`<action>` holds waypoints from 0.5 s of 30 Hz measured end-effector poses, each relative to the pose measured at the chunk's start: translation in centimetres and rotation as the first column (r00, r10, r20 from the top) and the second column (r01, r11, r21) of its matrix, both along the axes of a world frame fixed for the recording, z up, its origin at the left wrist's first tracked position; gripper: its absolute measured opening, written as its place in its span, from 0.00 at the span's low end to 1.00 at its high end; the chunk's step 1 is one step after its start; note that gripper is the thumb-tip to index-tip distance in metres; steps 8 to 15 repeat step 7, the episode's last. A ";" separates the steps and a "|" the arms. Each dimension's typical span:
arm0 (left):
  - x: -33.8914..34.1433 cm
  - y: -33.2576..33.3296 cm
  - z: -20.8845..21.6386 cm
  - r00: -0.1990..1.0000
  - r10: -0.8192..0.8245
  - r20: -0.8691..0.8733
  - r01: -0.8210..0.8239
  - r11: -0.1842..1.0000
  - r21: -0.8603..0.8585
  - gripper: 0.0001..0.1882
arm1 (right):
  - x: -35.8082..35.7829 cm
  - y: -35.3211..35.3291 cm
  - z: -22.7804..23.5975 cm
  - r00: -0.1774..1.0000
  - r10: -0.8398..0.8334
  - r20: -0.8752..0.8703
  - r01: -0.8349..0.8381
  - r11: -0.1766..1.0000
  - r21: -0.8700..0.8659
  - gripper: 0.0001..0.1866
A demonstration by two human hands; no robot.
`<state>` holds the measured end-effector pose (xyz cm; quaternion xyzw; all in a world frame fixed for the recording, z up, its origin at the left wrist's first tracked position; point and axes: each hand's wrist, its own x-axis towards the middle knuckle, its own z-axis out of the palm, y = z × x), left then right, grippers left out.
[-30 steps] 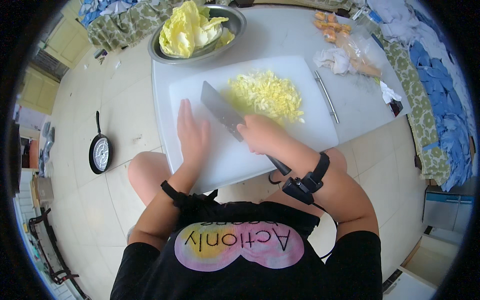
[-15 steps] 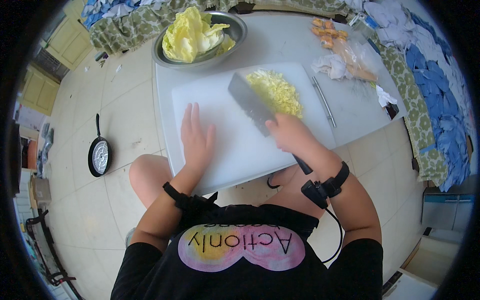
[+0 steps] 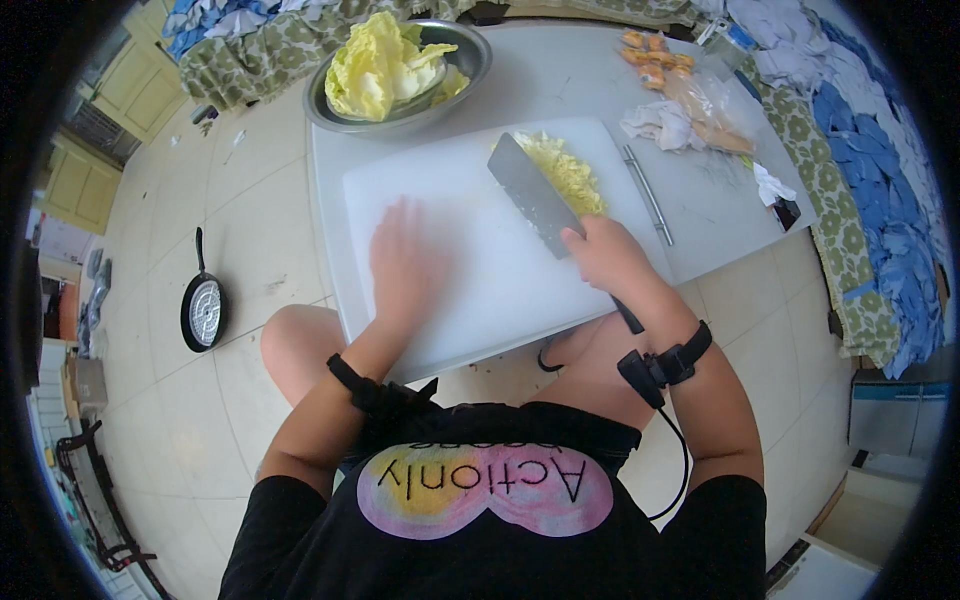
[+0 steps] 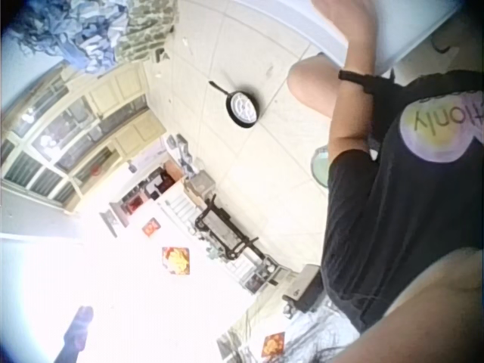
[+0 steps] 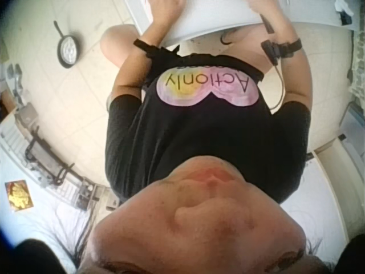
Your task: Chop napa cabbage on a white cutting board using a cleaver while seated on a stool.
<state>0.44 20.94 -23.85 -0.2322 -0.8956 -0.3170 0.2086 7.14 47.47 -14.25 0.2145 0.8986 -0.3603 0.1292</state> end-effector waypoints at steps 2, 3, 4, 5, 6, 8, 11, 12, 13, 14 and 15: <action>0.7 1.8 1.8 0.970 -0.239 0.044 0.243 0.946 -0.213 0.40 | 0.1 -0.5 -0.3 0.999 -0.043 -0.017 0.041 0.992 -0.123 0.17; 1.1 3.0 2.7 0.944 -0.329 0.017 0.325 0.920 -0.218 0.41 | 0.1 -0.7 -0.4 0.996 -0.088 -0.025 0.079 0.967 -0.243 0.17; 1.4 4.0 3.6 0.905 -0.425 -0.009 0.412 0.883 -0.225 0.42 | 0.2 -0.8 -0.4 0.994 -0.106 -0.034 0.091 0.948 -0.305 0.17; 1.5 5.0 4.3 0.856 -0.516 -0.037 0.495 0.837 -0.232 0.43 | 0.1 -0.7 -0.4 0.994 -0.106 -0.038 0.089 0.948 -0.305 0.17; 1.4 6.0 4.3 0.842 -0.538 -0.040 0.520 0.829 -0.208 0.43 | 0.1 -0.5 -0.6 0.989 -0.135 -0.052 0.108 0.925 -0.364 0.16; 1.0 6.9 4.1 0.829 -0.557 -0.043 0.542 0.820 -0.185 0.43 | 0.0 -0.2 -0.8 0.984 -0.163 -0.065 0.121 0.898 -0.424 0.16; 1.0 6.9 4.1 0.829 -0.557 -0.043 0.542 0.820 -0.185 0.43 | 0.0 -0.2 -0.8 0.984 -0.163 -0.065 0.121 0.898 -0.424 0.16; 1.0 6.9 4.1 0.829 -0.557 -0.043 0.542 0.820 -0.185 0.43 | 0.0 -0.2 -0.8 0.984 -0.163 -0.065 0.121 0.898 -0.424 0.16; 1.0 6.9 4.1 0.829 -0.557 -0.043 0.542 0.820 -0.185 0.43 | 0.0 -0.2 -0.8 0.984 -0.163 -0.065 0.121 0.898 -0.424 0.16; 1.0 6.9 4.1 0.829 -0.557 -0.043 0.542 0.820 -0.185 0.43 | 0.0 -0.2 -0.8 0.984 -0.163 -0.065 0.121 0.898 -0.424 0.16; 1.0 6.9 4.1 0.829 -0.557 -0.043 0.542 0.820 -0.185 0.43 | 0.0 -0.2 -0.8 0.984 -0.163 -0.065 0.121 0.898 -0.424 0.16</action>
